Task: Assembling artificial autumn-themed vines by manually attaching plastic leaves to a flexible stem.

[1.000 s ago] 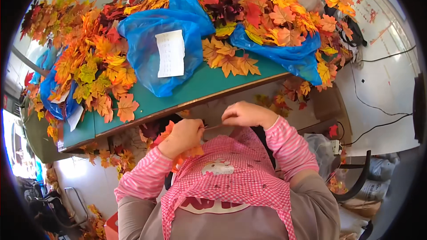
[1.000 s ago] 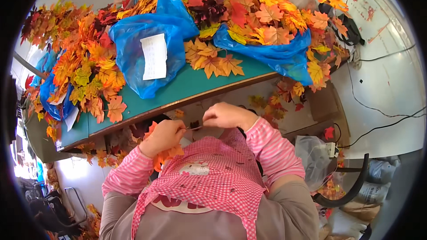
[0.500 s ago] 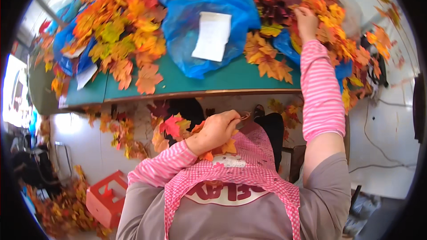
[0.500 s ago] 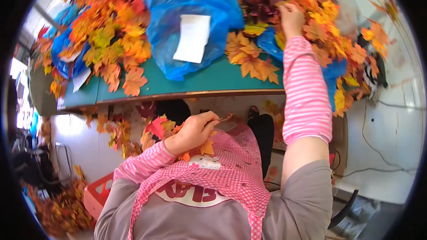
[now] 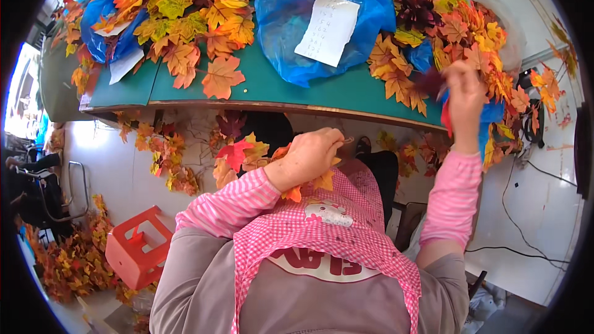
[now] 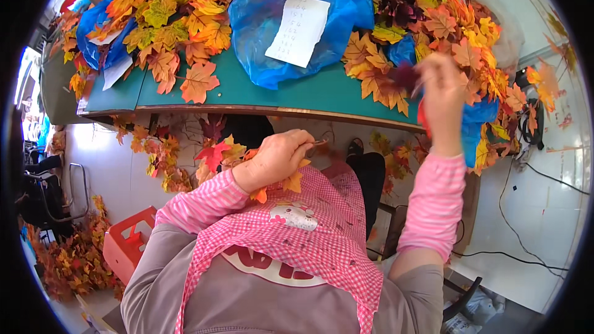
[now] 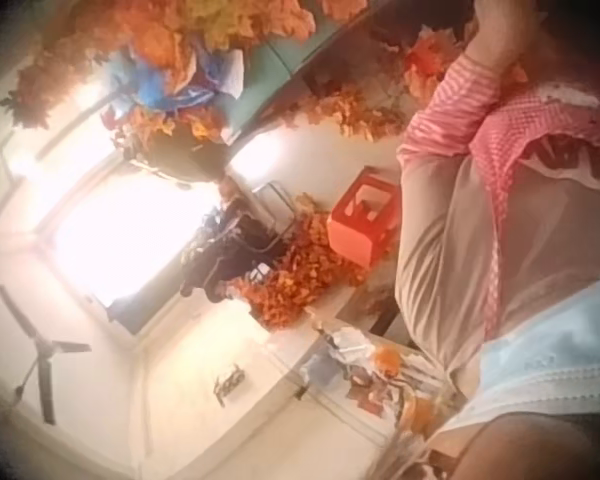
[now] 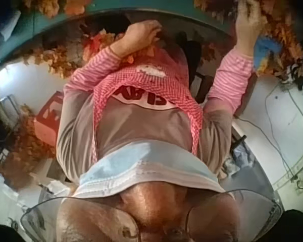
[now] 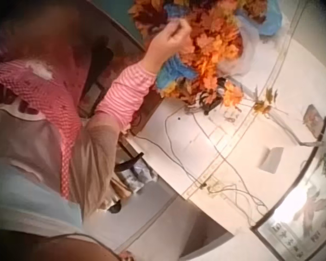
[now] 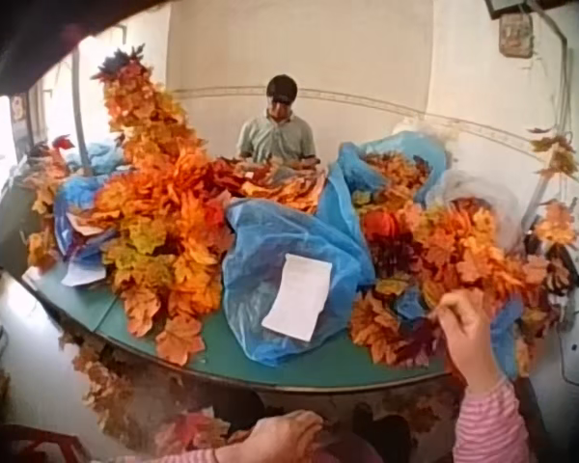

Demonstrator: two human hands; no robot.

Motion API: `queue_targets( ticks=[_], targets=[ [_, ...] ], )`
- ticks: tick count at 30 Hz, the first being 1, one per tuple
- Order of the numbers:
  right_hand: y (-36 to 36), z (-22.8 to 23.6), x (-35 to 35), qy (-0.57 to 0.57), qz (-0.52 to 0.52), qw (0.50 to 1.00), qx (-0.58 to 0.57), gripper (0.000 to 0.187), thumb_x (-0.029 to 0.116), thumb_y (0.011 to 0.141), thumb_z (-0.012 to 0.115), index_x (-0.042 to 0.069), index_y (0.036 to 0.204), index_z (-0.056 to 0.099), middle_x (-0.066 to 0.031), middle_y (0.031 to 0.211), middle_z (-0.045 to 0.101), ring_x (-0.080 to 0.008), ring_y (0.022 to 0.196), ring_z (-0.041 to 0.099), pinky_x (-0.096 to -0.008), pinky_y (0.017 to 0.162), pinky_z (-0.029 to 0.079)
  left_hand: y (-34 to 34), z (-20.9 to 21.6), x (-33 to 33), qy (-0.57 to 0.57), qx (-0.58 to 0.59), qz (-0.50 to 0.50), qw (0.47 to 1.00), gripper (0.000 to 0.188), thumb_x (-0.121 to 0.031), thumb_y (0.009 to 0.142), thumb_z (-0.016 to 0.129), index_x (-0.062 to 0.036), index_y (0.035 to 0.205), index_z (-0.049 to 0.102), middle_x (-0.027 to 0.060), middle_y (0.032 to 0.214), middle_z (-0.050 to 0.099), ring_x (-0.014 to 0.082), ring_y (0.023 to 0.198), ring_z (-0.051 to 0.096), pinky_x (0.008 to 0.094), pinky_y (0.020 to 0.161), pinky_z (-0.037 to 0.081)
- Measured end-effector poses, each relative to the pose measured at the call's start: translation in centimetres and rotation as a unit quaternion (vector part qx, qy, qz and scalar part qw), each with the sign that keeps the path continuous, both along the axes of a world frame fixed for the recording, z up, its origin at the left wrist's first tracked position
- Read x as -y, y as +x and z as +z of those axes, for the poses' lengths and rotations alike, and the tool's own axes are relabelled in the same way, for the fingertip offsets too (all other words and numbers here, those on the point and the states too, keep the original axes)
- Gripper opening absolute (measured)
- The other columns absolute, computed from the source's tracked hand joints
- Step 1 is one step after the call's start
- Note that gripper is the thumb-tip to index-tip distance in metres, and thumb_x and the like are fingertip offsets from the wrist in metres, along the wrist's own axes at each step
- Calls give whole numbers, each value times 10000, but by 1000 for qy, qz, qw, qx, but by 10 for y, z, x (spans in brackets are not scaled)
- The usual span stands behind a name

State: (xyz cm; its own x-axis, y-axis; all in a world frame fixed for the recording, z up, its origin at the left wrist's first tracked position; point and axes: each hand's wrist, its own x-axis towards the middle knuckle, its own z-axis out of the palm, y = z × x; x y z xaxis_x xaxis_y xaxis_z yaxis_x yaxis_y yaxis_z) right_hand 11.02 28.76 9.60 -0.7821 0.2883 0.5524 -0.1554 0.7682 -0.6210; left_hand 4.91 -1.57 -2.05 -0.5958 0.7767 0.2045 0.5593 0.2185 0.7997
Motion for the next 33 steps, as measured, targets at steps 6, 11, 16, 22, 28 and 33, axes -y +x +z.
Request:
queue_targets(
  ticks=[6,11,16,22,28,33],
  targets=[
    [12,-63,99,-76,178,974,118,58,3,893,619,5,945,593,-77,1026,668,-161,985,617,-276,870,471,-5,2,-5,43,-25,10,999,127,-92,864,604,-26,966,639,173,877,647,379,816,640,417,697,515],
    [17,-89,115,-423,192,882,80,99,127,983,585,29,989,602,-37,892,674,-55,726,599,-187,631,481,-5,4,-3,25,4,2,1000,126,-87,872,606,0,958,636,187,883,652,375,814,644,411,690,510],
    [25,-84,108,-213,91,958,172,118,127,948,628,9,956,621,9,738,607,-43,612,520,-202,567,422,-3,5,1,37,6,8,999,116,-74,885,608,4,965,640,160,818,650,316,728,653,368,633,502],
    [27,-81,116,-144,150,949,236,122,55,920,606,-16,1017,628,-102,901,660,-174,794,618,-296,727,493,-2,5,2,51,20,6,998,114,-62,886,600,15,961,636,170,829,651,320,737,655,367,643,505],
    [23,-79,117,-48,157,962,216,115,18,903,602,-15,1002,649,-79,890,647,-183,817,613,-282,749,488,-4,4,2,47,21,3,999,108,-63,887,601,13,955,636,169,827,648,317,731,650,365,639,501],
    [20,-78,116,-5,149,967,206,102,27,864,631,4,960,654,-79,822,645,-237,830,585,-330,761,468,-5,2,2,49,16,4,999,113,-71,889,601,11,957,638,173,824,647,327,734,648,372,642,502]
  ],
)
